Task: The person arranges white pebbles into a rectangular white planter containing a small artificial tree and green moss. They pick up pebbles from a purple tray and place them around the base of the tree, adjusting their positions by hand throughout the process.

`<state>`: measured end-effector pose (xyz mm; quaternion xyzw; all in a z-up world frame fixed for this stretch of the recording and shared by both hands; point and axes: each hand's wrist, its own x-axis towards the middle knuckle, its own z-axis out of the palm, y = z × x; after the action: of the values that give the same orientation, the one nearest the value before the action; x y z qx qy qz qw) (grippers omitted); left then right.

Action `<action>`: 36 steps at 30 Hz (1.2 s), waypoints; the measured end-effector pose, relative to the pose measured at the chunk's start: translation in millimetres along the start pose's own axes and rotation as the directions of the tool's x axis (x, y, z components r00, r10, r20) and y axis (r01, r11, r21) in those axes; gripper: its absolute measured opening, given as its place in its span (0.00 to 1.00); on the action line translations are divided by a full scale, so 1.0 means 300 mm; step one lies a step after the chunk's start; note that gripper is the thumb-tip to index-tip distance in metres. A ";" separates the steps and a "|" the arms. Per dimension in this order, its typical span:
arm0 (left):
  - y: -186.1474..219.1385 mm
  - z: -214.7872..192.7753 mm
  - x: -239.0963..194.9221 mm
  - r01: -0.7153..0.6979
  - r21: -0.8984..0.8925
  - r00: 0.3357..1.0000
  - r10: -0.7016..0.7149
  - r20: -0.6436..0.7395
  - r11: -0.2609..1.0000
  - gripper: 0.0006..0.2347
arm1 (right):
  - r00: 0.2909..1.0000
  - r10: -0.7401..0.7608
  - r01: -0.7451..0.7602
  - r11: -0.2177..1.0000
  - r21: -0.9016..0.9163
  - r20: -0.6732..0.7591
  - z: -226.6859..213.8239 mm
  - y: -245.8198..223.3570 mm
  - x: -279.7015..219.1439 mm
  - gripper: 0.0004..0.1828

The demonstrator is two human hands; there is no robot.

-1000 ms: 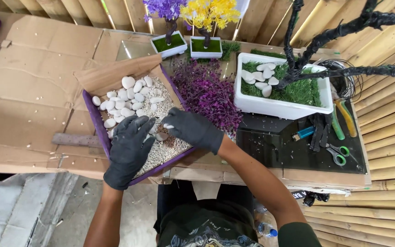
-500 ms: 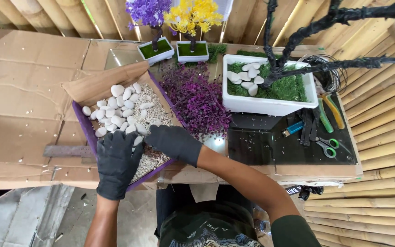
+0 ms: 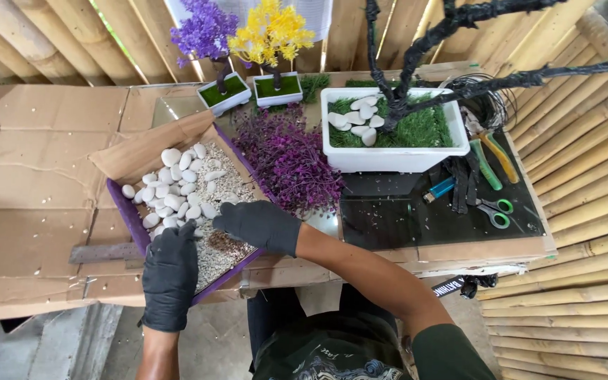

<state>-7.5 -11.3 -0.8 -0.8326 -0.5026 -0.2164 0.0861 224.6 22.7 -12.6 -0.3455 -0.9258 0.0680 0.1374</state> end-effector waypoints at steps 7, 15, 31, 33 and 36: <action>0.004 0.031 -0.012 0.047 -0.008 0.999 -0.047 -0.023 0.999 0.11 | 0.969 0.018 -0.006 0.999 0.048 -0.248 -0.238 -0.016 -0.095 0.12; 0.042 -0.077 0.038 0.255 -0.290 0.963 -0.215 0.162 0.922 0.11 | 0.932 0.359 -0.274 0.788 0.552 -0.051 -0.656 -0.046 -0.475 0.13; 0.523 -0.263 0.558 -0.102 -0.723 0.975 0.214 0.065 0.684 0.11 | 0.530 0.690 -0.749 0.654 0.111 -0.493 -0.705 0.537 -0.956 0.19; 0.550 -0.179 0.613 -0.148 -0.796 0.965 0.261 0.013 0.587 0.10 | 0.530 0.665 -0.805 0.590 -0.064 -0.526 -0.657 0.587 -0.955 0.26; 0.568 -0.065 0.676 -0.181 -0.791 0.957 0.290 -0.004 0.584 0.09 | 0.553 0.637 -0.773 0.632 -0.047 -0.537 -0.597 0.648 -0.998 0.21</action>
<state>217.5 61.9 119.8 -0.8569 -0.2466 -0.3477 -0.2897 615.8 -22.6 53.1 -0.7116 -0.6416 -0.0989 0.2687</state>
